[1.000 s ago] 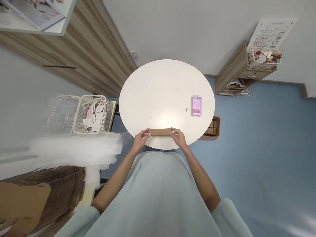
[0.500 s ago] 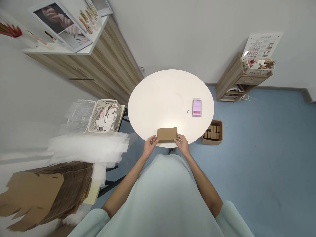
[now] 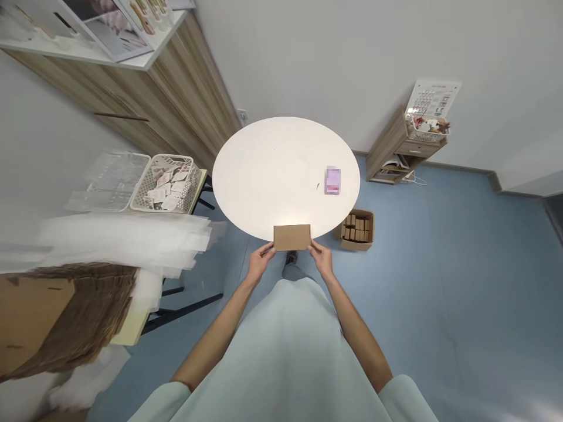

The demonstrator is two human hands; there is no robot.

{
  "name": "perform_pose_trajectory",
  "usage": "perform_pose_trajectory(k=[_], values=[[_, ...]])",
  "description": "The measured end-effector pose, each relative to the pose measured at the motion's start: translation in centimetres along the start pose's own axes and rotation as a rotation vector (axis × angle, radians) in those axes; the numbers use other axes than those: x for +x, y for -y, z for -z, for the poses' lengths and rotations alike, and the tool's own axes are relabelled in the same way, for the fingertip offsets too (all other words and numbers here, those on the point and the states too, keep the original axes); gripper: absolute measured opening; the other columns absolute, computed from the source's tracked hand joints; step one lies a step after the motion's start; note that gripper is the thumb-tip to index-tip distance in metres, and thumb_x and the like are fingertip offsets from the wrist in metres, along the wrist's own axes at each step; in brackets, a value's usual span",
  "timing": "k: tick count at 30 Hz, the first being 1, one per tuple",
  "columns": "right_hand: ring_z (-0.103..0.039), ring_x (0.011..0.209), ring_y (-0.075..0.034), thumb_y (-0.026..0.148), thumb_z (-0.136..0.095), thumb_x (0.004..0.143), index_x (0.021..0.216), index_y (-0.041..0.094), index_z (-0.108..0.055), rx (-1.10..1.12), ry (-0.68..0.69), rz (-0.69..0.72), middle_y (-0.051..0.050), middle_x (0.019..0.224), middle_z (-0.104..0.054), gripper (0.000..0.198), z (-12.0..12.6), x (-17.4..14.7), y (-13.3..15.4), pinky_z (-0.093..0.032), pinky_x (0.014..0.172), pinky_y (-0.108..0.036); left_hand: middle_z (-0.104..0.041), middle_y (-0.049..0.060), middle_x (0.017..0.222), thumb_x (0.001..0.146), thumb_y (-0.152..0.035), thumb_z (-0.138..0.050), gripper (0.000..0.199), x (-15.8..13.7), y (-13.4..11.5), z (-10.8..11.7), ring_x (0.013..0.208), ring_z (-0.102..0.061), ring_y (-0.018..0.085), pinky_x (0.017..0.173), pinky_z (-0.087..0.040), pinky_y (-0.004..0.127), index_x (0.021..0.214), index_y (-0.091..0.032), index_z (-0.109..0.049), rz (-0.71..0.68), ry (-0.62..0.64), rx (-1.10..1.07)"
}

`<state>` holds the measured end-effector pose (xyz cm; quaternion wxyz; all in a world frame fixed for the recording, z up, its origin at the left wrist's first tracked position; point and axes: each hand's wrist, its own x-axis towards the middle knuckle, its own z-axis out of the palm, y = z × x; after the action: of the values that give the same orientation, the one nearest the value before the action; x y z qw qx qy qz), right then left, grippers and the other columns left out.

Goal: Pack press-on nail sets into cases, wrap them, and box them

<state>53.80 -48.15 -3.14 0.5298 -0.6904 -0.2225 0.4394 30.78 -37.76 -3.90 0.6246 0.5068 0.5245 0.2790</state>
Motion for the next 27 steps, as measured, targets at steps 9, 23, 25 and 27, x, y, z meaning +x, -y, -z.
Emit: perform_pose_trajectory(k=[9, 23, 25, 27], values=[[-0.073, 0.120, -0.039, 0.067, -0.091, 0.064, 0.119, 0.018, -0.083, 0.067, -0.058, -0.107, -0.014, 0.124, -0.079, 0.073, 6.3, -4.3, -1.0, -0.062, 0.101, -0.056, -0.075, 0.015, 0.134, 0.087, -0.053, -0.078, 0.050, -5.0, 0.0, -3.9, 0.108, -0.078, 0.029, 0.104, -0.062, 0.052, 0.122, -0.018, -0.072, 0.062, 0.081, 0.022], [-0.075, 0.108, -0.030, 0.063, -0.095, 0.059, 0.099, 0.021, -0.075, 0.145, -0.156, -0.193, -0.013, 0.111, -0.081, 0.062, 27.3, 1.7, -2.5, -0.060, 0.100, -0.048, -0.075, 0.017, 0.129, 0.080, -0.054, -0.077, 0.054, 0.5, 0.1, -25.9, 0.106, -0.077, 0.030, 0.100, -0.061, 0.049, 0.119, -0.017, -0.070, 0.137, 0.255, 0.132], [-0.074, 0.107, -0.029, 0.063, -0.096, 0.058, 0.097, 0.022, -0.073, 0.148, -0.156, -0.212, -0.011, 0.109, -0.080, 0.061, 31.5, 3.1, -2.3, -0.060, 0.098, -0.046, -0.075, 0.016, 0.129, 0.078, -0.054, -0.079, 0.055, 1.6, 0.2, -30.4, 0.105, -0.077, 0.029, 0.098, -0.061, 0.049, 0.119, -0.018, -0.070, 0.166, 0.281, 0.135], [-0.074, 0.105, -0.028, 0.062, -0.096, 0.058, 0.095, 0.023, -0.072, 0.150, -0.151, -0.230, -0.010, 0.108, -0.080, 0.059, 35.4, 4.5, -2.0, -0.060, 0.095, -0.044, -0.076, 0.015, 0.128, 0.077, -0.053, -0.079, 0.054, 2.6, 0.1, -34.5, 0.103, -0.076, 0.028, 0.096, -0.061, 0.047, 0.117, -0.018, -0.070, 0.196, 0.292, 0.149]])
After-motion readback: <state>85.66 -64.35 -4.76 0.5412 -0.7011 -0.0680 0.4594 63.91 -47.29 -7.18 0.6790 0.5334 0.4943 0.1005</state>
